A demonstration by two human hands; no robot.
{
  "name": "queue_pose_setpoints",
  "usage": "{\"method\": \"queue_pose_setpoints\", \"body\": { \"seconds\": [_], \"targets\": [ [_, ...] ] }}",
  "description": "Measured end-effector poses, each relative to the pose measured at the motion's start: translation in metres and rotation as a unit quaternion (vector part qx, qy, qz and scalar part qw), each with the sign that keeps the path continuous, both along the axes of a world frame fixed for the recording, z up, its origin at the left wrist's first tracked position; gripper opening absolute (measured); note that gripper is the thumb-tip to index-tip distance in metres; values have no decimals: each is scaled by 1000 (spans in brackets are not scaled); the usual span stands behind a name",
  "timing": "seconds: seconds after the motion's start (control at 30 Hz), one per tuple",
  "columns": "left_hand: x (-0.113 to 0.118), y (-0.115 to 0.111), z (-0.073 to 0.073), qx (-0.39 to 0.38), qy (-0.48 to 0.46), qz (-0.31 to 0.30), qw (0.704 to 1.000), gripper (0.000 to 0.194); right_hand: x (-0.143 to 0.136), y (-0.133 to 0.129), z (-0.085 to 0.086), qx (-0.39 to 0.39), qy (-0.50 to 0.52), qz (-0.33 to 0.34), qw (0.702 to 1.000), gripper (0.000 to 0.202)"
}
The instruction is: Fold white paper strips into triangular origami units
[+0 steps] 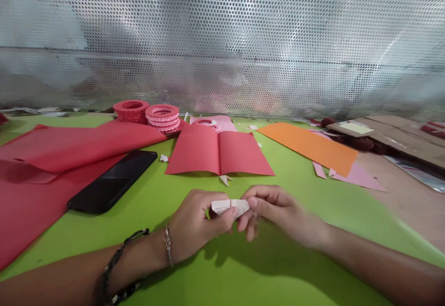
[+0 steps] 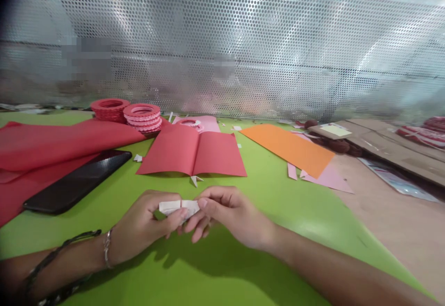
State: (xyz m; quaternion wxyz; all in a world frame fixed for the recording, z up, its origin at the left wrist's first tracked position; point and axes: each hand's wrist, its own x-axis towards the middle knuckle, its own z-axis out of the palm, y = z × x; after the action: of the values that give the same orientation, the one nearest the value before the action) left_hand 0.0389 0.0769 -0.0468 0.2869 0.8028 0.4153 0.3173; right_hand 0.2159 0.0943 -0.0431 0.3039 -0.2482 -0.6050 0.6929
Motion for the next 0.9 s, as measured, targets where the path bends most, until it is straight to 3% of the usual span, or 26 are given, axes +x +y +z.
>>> {"method": "queue_pose_setpoints", "body": {
  "seconds": [0.43,0.67,0.9],
  "targets": [
    [2,-1,4,-7,-16,-2,1000,29,-2,0,1,-61,-4,-20,998,22],
    [1,-2,1,-7,-14,-3,1000,30,-2,0,1,-23,-29,-34,999,20],
    [3,-2,-1,-60,-31,-12,998,32,-5,-6,4,50,-71,-73,994,18]
  ]
}}
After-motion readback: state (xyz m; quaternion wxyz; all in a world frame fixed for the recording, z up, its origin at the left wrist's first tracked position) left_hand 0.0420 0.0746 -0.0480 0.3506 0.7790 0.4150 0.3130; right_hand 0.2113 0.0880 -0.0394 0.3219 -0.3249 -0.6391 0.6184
